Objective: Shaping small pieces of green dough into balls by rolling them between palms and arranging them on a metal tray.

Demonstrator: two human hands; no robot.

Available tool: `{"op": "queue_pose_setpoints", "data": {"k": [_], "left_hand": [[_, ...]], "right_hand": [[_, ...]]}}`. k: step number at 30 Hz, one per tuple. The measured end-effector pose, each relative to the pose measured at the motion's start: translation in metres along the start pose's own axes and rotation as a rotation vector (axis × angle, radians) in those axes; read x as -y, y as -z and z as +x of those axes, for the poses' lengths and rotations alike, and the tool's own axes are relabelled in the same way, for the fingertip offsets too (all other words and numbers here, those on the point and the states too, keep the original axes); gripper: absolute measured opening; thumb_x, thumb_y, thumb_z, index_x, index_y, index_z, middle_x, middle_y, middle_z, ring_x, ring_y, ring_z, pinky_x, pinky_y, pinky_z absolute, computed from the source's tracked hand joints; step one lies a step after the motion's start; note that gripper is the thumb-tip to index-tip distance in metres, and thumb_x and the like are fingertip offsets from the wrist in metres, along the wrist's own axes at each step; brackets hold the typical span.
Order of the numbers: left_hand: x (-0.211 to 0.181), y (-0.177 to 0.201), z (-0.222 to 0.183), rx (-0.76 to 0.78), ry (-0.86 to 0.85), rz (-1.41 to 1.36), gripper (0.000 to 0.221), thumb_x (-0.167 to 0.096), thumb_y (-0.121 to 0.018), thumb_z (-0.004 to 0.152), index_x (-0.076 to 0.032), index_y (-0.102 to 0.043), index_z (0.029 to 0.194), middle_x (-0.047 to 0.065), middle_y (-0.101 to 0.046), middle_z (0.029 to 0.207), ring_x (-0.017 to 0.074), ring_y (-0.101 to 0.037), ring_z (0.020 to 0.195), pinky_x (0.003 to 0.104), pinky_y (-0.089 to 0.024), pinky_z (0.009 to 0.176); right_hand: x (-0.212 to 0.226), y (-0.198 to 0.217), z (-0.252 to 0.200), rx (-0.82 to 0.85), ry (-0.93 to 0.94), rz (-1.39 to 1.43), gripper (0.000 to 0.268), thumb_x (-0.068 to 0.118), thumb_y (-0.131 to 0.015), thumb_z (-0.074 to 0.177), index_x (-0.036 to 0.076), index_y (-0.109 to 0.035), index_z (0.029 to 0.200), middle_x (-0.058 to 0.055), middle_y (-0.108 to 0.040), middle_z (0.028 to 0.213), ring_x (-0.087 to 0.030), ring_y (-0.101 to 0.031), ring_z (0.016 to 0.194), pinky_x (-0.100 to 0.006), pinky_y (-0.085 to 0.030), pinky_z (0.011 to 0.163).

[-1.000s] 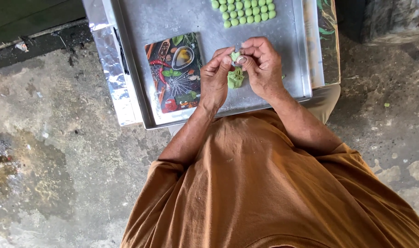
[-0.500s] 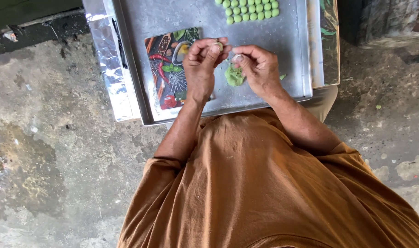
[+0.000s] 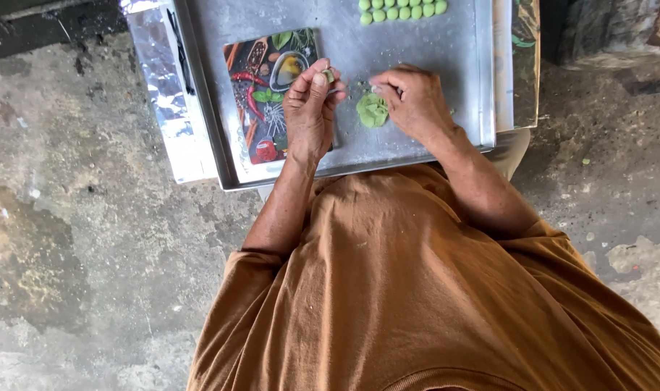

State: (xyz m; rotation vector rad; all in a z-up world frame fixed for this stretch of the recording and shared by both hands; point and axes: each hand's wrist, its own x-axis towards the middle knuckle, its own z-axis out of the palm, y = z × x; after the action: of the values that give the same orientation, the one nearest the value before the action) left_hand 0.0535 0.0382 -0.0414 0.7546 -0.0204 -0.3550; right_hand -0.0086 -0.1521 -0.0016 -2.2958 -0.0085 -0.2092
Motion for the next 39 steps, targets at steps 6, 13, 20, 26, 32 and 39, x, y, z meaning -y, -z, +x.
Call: {"op": "queue_pose_setpoints", "data": {"k": [6, 13, 20, 26, 32, 39], "left_hand": [[-0.007, -0.004, -0.003, -0.054, -0.026, 0.089, 0.031, -0.035, -0.067, 0.100, -0.003, -0.068, 0.100, 0.007, -0.062, 0.078, 0.0177, -0.063, 0.068, 0.029, -0.055, 0.060], [0.008, 0.000, -0.006, -0.039, 0.015, 0.091, 0.026, -0.017, -0.073, 0.099, -0.001, -0.069, 0.120, 0.017, -0.074, 0.100, 0.0205, -0.073, 0.079, 0.026, -0.060, 0.068], [0.012, -0.010, -0.015, -0.068, 0.065, 0.194, 0.016, -0.022, -0.073, 0.097, -0.011, -0.068, 0.107, 0.020, -0.076, 0.115, 0.0287, -0.077, 0.100, 0.026, -0.062, 0.072], [0.026, -0.025, -0.017, 0.024, -0.033, 0.139, 0.029, -0.029, -0.070, 0.102, -0.002, -0.076, 0.106, 0.006, -0.073, 0.101, 0.0118, -0.061, 0.072, 0.026, -0.052, 0.063], [0.021, -0.018, -0.022, 0.012, -0.077, 0.281, 0.031, -0.005, -0.081, 0.091, 0.001, -0.073, 0.121, 0.008, -0.074, 0.109, 0.0141, -0.069, 0.092, 0.026, -0.061, 0.083], [0.015, -0.042, -0.023, -0.049, -0.068, 0.258, 0.031, -0.010, -0.079, 0.093, 0.000, -0.071, 0.121, 0.013, -0.078, 0.100, 0.0178, -0.074, 0.083, 0.029, -0.064, 0.079]], "right_hand": [[-0.024, -0.023, -0.016, 0.226, -0.010, -0.225, 0.023, 0.011, -0.079, 0.096, 0.005, -0.079, 0.118, -0.017, -0.076, 0.117, -0.025, -0.073, 0.090, -0.038, -0.059, 0.083], [-0.012, -0.018, -0.006, 0.157, -0.167, -0.065, 0.010, 0.002, -0.066, 0.099, 0.002, -0.070, 0.109, -0.015, -0.076, 0.102, -0.022, -0.076, 0.082, -0.033, -0.066, 0.070], [-0.014, -0.008, -0.017, 0.005, -0.048, 0.307, 0.014, -0.004, -0.064, 0.105, -0.005, -0.069, 0.118, -0.020, -0.074, 0.112, -0.024, -0.074, 0.092, -0.028, -0.065, 0.079], [0.018, -0.005, -0.004, -0.041, 0.090, 0.462, 0.012, -0.011, -0.067, 0.104, -0.004, -0.061, 0.112, -0.017, -0.069, 0.101, -0.021, -0.072, 0.082, -0.027, -0.066, 0.072], [0.024, 0.000, -0.005, -0.135, 0.074, 0.420, 0.015, -0.006, -0.068, 0.102, -0.003, -0.059, 0.114, -0.013, -0.067, 0.094, -0.019, -0.067, 0.081, -0.026, -0.060, 0.069], [0.005, -0.015, -0.010, -0.277, 0.153, 0.240, 0.014, 0.004, -0.060, 0.111, -0.003, -0.072, 0.115, -0.019, -0.076, 0.098, -0.025, -0.076, 0.080, -0.030, -0.067, 0.065]]}}
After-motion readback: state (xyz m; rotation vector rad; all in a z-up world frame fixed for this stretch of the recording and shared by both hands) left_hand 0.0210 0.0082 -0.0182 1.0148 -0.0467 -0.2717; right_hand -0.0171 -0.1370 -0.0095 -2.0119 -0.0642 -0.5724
